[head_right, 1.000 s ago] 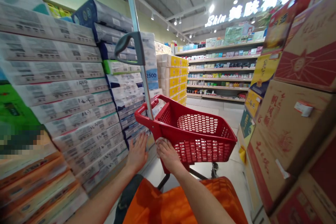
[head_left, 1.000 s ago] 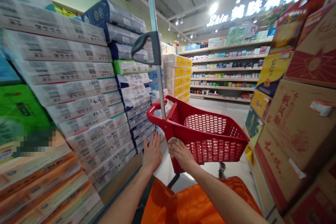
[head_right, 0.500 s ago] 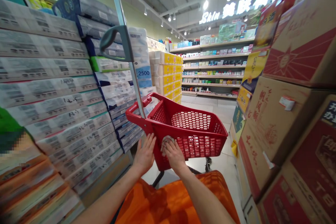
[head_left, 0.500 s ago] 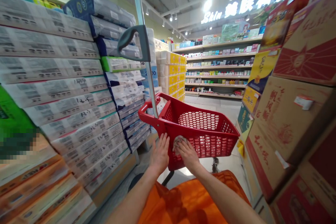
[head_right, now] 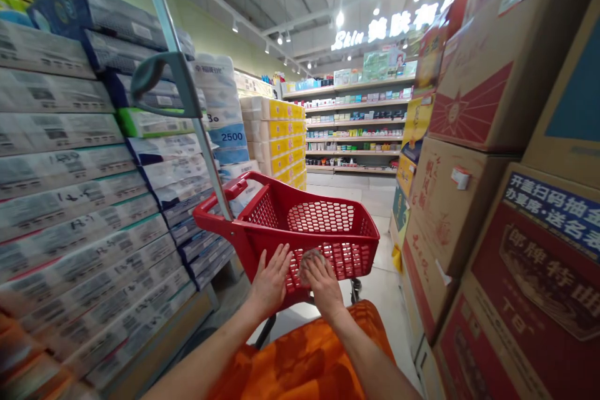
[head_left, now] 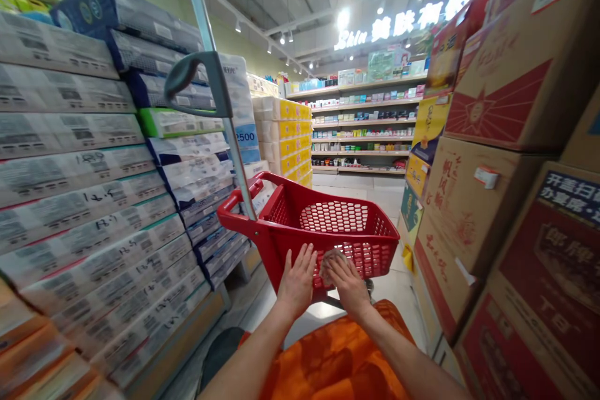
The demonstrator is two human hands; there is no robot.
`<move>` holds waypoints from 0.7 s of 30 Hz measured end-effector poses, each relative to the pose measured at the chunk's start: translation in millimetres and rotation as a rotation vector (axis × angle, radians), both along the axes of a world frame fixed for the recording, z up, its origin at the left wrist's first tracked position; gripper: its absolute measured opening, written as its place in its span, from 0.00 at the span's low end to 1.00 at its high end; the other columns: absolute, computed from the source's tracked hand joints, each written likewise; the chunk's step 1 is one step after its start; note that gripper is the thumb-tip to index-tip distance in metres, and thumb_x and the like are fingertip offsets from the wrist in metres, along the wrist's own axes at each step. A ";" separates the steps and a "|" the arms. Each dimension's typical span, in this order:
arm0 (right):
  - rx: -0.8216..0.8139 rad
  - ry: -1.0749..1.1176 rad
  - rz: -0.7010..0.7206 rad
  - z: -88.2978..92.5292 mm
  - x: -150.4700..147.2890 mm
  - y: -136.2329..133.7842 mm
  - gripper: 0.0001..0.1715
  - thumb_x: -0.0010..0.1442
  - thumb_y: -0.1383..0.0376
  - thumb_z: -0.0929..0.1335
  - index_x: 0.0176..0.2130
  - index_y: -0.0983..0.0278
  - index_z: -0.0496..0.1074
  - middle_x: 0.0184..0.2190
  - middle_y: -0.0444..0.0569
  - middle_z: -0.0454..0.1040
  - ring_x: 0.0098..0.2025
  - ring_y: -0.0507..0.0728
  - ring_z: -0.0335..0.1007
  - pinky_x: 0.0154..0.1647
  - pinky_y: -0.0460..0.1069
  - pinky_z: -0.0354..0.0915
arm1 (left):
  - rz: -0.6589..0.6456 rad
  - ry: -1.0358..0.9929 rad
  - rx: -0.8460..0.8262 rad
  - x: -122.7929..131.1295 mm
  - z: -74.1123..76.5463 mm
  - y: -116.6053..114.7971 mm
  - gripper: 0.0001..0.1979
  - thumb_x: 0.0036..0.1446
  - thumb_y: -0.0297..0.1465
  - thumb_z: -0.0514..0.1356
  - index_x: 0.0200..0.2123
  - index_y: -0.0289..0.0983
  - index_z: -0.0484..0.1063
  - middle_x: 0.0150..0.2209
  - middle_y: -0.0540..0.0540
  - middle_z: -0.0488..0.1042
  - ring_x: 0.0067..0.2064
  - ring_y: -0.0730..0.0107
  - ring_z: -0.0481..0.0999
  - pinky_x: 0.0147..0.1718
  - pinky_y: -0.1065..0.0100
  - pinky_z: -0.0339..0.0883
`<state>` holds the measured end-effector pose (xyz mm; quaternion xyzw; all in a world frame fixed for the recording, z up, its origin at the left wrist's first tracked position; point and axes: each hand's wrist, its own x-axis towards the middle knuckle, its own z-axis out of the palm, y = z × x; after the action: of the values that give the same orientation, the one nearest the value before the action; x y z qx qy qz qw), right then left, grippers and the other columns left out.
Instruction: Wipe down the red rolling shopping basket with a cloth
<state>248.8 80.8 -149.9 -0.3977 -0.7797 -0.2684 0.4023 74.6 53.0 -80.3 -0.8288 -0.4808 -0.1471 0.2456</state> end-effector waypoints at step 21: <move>-0.117 0.131 -0.375 1.4 98.6 3.8 0.25 0.57 0.76 0.55 0.48 0.62 0.68 0.52 0.49 0.67 0.58 0.56 0.54 0.58 0.57 0.43 | -0.064 0.049 -0.246 48.9 10.6 1.4 0.30 0.52 0.30 0.47 0.60 0.32 0.48 0.63 0.42 0.45 0.64 0.60 0.41 0.59 0.48 0.36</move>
<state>347.4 84.5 -148.5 -0.5754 -0.6783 -0.2663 0.3714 123.5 54.4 -69.7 -0.8708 -0.4625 -0.0746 0.1490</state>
